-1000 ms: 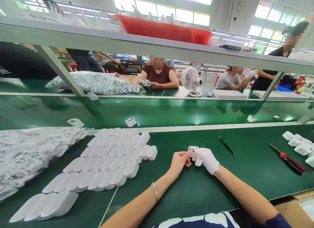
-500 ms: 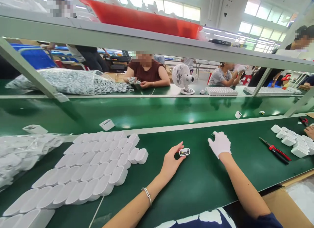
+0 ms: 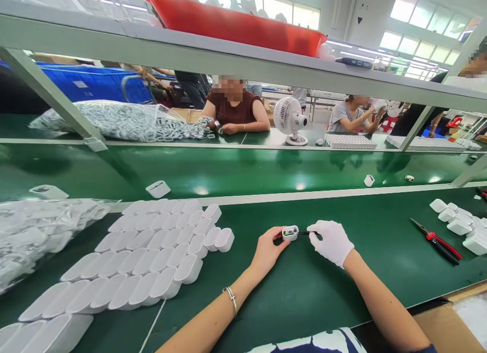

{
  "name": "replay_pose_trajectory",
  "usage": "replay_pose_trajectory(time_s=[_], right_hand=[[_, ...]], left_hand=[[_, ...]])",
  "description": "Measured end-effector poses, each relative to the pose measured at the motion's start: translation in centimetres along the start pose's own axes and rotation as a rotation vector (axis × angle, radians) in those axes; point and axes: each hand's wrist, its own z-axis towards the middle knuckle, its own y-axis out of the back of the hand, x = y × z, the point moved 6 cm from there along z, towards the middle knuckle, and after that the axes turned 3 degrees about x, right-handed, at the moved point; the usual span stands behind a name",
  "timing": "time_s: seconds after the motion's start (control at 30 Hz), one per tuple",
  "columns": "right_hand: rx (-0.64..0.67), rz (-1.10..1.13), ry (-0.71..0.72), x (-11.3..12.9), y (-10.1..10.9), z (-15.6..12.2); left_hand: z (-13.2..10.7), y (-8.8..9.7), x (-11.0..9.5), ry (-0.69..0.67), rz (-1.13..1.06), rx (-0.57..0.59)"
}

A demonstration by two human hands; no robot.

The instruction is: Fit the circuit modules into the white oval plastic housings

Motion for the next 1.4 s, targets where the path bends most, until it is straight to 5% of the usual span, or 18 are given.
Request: replay_pose_trajectory(time_s=[0.73, 1.07, 1.4], right_hand=[[-0.131, -0.197, 0.037, 0.5, -0.4, 0.3], [-0.071, -0.17, 0.239, 1.3, -0.4, 1.6], [-0.146, -0.021, 0.147, -0.5, 0.3, 1.0]], left_hand=[[0.0, -0.1, 0.3, 0.042, 0.023, 0.04], [0.0, -0.2, 0.0, 0.033, 0.032, 0.113], [-0.4, -0.6, -0.8, 0.019, 0.087, 0.136]])
